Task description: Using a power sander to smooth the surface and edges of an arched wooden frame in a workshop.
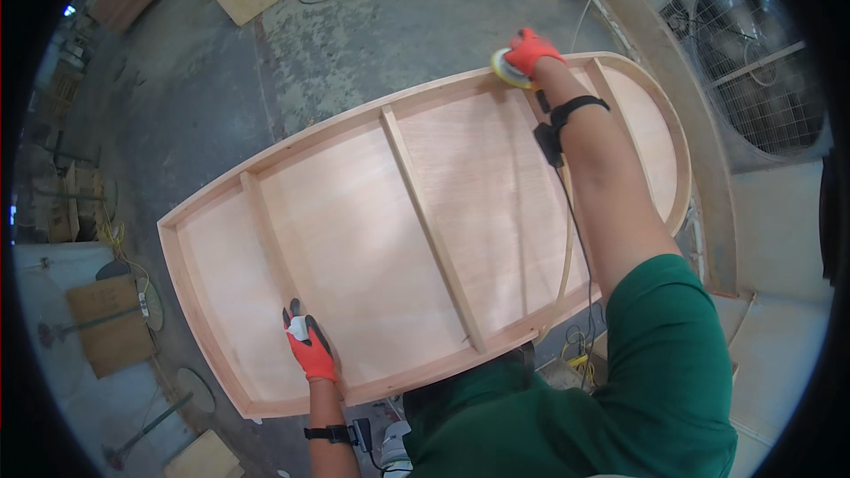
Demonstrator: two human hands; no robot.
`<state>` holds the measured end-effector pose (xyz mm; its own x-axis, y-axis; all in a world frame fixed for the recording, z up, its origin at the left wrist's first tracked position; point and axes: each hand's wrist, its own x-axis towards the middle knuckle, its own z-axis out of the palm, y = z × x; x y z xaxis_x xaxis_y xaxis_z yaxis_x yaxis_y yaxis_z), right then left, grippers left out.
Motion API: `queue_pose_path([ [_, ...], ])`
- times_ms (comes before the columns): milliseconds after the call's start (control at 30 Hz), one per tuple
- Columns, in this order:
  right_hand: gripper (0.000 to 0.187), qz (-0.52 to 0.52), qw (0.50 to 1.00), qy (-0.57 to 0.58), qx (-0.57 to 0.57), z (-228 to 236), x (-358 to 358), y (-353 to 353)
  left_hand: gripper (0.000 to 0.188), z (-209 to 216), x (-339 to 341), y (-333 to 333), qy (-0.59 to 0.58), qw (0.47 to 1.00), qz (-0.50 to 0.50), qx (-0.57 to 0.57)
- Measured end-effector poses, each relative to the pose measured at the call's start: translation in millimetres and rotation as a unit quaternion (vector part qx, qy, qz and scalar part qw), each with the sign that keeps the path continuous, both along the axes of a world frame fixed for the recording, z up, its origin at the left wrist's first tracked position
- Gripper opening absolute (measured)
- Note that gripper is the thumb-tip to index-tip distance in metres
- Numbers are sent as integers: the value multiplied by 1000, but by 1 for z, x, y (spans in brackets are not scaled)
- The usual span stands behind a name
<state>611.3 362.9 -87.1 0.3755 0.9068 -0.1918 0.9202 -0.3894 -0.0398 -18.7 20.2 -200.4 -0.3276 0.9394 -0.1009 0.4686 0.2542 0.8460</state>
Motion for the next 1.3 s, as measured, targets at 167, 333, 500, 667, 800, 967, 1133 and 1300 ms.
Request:
queue_pose_path([
  [167,75,-104,993,10,46,-17,81,-14,54,11,18,5,54,998,30,-28],
  [333,63,-102,981,69,147,-8,11,-28,57,30,35,12,18,996,46,-73],
  [500,51,-7,981,135,136,-4,-99,-19,52,36,42,16,42,997,36,-50],
  [667,42,66,976,175,112,1,-207,-12,50,42,41,15,74,996,34,-26],
  [800,40,92,973,198,70,8,-265,-12,53,45,45,16,115,991,45,-41],
  [967,41,96,971,193,105,-2,-245,-14,55,63,55,19,62,995,53,-55],
  [1133,44,-4,974,158,159,-19,-172,-3,60,46,54,19,-44,997,50,30],
  [1300,45,43,979,142,138,-9,-191,-23,69,53,166,29,-136,981,-85,111],
])
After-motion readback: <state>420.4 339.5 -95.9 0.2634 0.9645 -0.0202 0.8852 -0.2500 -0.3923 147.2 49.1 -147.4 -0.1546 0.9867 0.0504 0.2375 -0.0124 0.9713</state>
